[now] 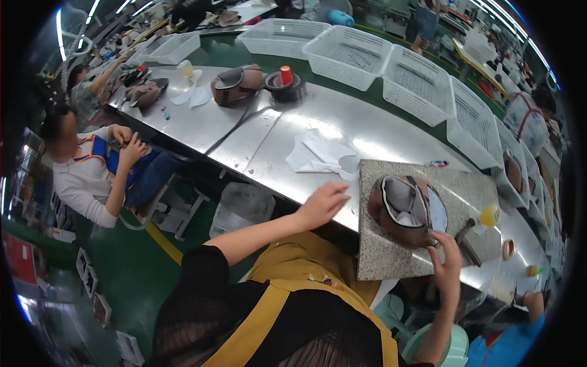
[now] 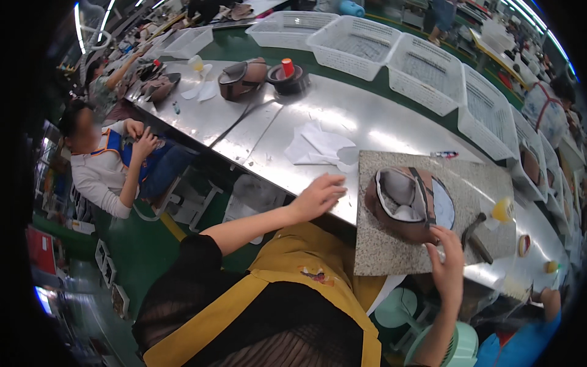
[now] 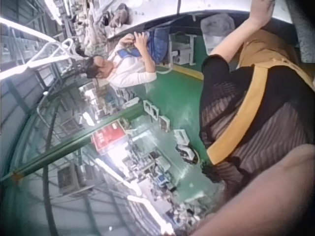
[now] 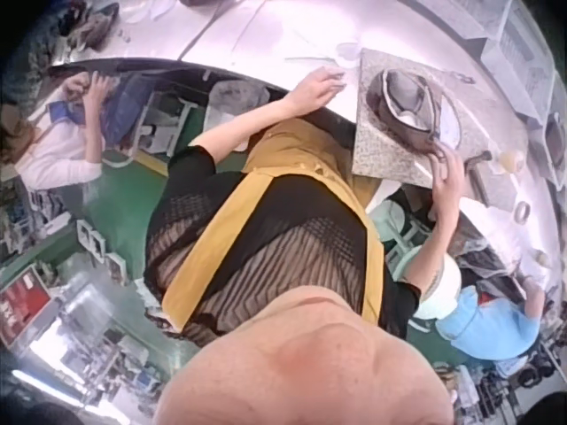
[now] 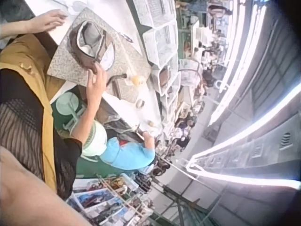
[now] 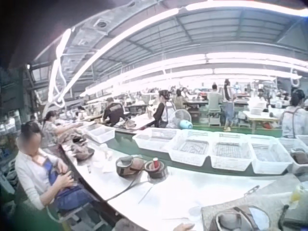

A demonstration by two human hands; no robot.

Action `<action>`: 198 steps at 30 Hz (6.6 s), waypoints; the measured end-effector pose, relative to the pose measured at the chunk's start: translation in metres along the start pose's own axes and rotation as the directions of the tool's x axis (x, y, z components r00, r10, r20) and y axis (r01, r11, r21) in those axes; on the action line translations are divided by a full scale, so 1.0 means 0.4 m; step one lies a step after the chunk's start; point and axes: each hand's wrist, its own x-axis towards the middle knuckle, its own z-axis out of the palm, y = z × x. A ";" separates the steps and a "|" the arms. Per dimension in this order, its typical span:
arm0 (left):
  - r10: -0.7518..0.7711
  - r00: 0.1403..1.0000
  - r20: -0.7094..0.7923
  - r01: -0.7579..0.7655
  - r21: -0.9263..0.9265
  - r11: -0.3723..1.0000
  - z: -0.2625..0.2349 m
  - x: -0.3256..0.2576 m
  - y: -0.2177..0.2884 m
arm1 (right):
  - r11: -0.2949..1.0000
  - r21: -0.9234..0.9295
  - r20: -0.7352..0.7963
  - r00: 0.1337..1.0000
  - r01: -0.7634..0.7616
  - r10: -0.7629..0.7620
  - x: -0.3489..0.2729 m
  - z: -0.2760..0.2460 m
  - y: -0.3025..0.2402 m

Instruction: The person assembles a slip-on shoe by hand, using a hammer to secure the sole to the upper. They apply adhesive from a bottle to the shoe's interior and use a hammer to tap the sole edges onto a workbench. The process involves repeated hammering and adhesive application to complete the assembly.

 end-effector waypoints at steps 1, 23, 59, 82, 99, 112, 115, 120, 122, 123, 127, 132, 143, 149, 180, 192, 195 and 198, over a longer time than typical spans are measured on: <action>0.032 0.999 -0.031 -0.029 0.093 0.995 -0.023 -0.008 -0.004 | 1.000 -0.006 -0.081 0.997 -0.007 0.006 -0.028 0.047 0.002; 0.423 0.836 0.350 -0.497 0.155 0.854 0.064 0.231 0.227 | 0.990 -0.093 -0.504 0.862 -0.106 0.045 0.074 0.151 -0.057; 0.286 0.305 0.909 0.141 -0.339 0.930 -0.212 0.314 0.364 | 0.988 0.000 0.053 0.987 0.154 -0.154 0.007 0.050 -0.248; 0.092 0.422 0.902 0.903 -0.408 -0.135 -0.055 0.233 0.240 | 0.849 0.473 -0.591 0.629 -0.237 0.505 -0.184 0.190 -0.160; 0.200 0.373 0.906 0.904 -0.306 -0.299 0.084 0.232 -0.004 | 0.871 -0.488 -0.073 0.992 0.054 -0.102 -0.069 0.131 -0.101; -0.201 0.454 0.868 0.881 -0.404 0.247 0.064 0.274 0.010 | 0.900 -0.409 -0.231 0.971 -0.151 0.058 -0.194 0.138 -0.003; -0.148 0.846 0.512 0.325 -0.277 0.904 0.008 0.321 0.052 | 0.925 -0.341 -0.278 0.958 -0.167 0.071 -0.184 0.142 -0.032; 0.329 0.831 0.449 -0.197 -0.316 0.928 -0.069 0.258 0.331 | 0.939 -0.331 -0.277 0.961 -0.095 -0.001 -0.154 0.128 -0.013; 0.406 0.771 0.491 -0.361 -0.188 0.913 -0.034 0.222 0.355 | 0.947 -0.318 -0.266 0.963 -0.056 -0.033 -0.118 0.104 -0.013; 0.416 0.768 0.486 -0.419 -0.109 0.902 -0.010 0.210 0.349 | 0.951 -0.308 -0.269 0.962 -0.035 -0.052 -0.101 0.094 -0.015; 0.393 0.723 0.568 -0.567 0.163 0.807 0.036 0.207 0.311 | 0.976 -0.219 -0.208 0.977 0.003 -0.050 -0.093 0.067 -0.018; 0.128 0.680 0.722 -0.407 0.227 0.885 0.010 0.230 0.339 | 0.965 -0.259 -0.230 0.973 -0.044 -0.018 -0.119 0.077 -0.008; 0.552 0.611 0.568 -0.712 0.089 0.697 -0.035 0.150 0.251 | 0.933 -0.302 -0.311 0.946 -0.194 0.095 -0.199 0.183 0.041; 0.465 0.639 0.613 -0.711 0.238 0.662 -0.123 0.156 0.228 | 0.916 -0.353 -0.352 0.934 -0.190 0.058 -0.194 0.173 0.037; 0.133 0.928 0.348 0.007 -0.374 0.927 -0.117 0.173 0.188 | 0.844 -0.531 -0.426 0.884 -0.071 -0.194 -0.023 0.172 -0.103; 0.134 0.397 0.908 0.640 -0.378 0.669 -0.049 0.154 0.270 | 0.902 -0.389 -0.280 0.957 -0.186 0.076 -0.322 0.092 -0.249; 0.186 0.422 0.887 0.565 -0.418 0.712 -0.055 0.148 0.297 | 0.955 0.076 -0.403 0.867 -0.287 0.293 -0.336 0.080 -0.278; 0.214 0.403 0.890 0.528 -0.417 0.740 -0.071 0.158 0.300 | 0.910 0.380 -0.422 0.844 -0.167 0.331 -0.316 0.099 -0.284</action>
